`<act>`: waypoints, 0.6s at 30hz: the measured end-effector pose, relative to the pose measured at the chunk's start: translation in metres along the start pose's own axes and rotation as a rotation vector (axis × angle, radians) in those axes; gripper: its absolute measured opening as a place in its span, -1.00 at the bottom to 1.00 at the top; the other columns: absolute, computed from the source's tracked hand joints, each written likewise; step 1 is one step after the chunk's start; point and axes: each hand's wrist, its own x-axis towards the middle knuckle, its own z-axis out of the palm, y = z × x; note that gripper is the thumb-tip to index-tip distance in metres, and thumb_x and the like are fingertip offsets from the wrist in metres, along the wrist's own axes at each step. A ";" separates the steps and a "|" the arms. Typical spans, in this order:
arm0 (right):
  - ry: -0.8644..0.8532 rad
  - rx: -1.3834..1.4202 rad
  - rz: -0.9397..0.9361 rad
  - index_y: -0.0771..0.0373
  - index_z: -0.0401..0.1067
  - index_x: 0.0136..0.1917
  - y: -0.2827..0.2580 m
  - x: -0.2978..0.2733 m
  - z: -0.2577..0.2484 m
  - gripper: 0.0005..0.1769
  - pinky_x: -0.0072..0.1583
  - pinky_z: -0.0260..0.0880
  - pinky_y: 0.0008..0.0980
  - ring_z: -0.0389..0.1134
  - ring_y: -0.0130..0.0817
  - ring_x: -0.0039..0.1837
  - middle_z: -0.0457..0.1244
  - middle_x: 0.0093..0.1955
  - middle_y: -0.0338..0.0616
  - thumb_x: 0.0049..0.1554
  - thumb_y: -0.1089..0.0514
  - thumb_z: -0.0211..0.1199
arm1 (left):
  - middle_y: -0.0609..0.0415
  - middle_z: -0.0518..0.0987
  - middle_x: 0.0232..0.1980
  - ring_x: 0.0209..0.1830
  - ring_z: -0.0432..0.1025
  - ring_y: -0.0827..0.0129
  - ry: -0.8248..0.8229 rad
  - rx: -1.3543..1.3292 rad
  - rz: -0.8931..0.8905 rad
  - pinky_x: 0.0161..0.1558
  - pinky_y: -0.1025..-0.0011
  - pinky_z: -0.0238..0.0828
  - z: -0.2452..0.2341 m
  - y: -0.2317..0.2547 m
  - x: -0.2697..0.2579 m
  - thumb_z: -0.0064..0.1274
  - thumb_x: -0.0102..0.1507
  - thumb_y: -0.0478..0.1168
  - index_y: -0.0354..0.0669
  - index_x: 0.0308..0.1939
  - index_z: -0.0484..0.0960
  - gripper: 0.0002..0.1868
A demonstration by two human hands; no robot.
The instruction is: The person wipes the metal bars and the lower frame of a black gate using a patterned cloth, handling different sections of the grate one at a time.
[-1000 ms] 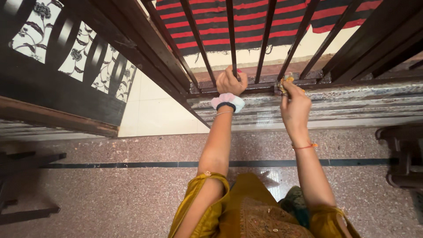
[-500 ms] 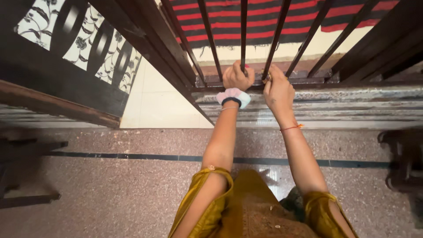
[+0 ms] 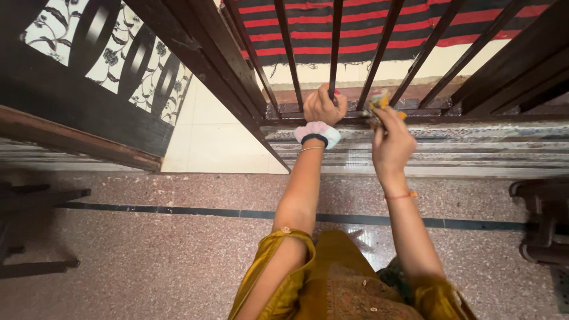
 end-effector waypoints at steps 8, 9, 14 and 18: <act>-0.394 -0.326 0.080 0.26 0.28 0.48 0.005 0.025 0.023 -0.28 -0.07 0.43 -0.09 0.44 0.10 -0.02 0.17 0.53 -0.01 0.04 0.47 0.10 | 0.06 0.50 -0.48 -0.47 0.47 0.07 -0.003 -0.009 0.015 -0.29 0.18 0.40 0.003 -0.004 -0.003 0.09 0.16 -0.30 -0.19 -0.10 0.43 -0.74; -0.327 -0.273 0.014 0.25 0.35 0.45 0.013 0.027 0.025 -0.31 -0.01 0.44 -0.10 0.44 0.09 0.07 0.22 0.49 0.00 0.04 0.49 0.11 | 0.05 0.50 -0.46 -0.46 0.47 0.06 0.000 0.000 0.016 -0.27 0.17 0.40 0.004 -0.004 -0.002 0.09 0.17 -0.30 -0.18 -0.09 0.42 -0.74; -0.226 0.060 0.126 0.12 0.53 0.26 0.028 0.009 0.007 -0.46 0.26 0.47 -0.25 0.46 -0.09 0.23 0.36 0.30 -0.05 0.10 0.51 0.15 | 0.09 0.49 -0.49 -0.49 0.47 0.10 -0.017 -0.028 -0.005 -0.28 0.19 0.42 0.003 -0.001 -0.004 0.10 0.18 -0.29 -0.22 -0.08 0.44 -0.73; -0.057 0.199 0.013 0.15 0.56 0.21 0.020 0.027 -0.033 -0.51 0.41 0.32 -0.13 0.44 -0.12 0.33 0.41 0.26 -0.07 0.14 0.57 0.14 | 0.07 0.49 -0.48 -0.48 0.47 0.11 -0.013 -0.012 0.006 -0.26 0.17 0.43 0.001 -0.002 -0.003 0.08 0.19 -0.28 -0.21 -0.07 0.43 -0.75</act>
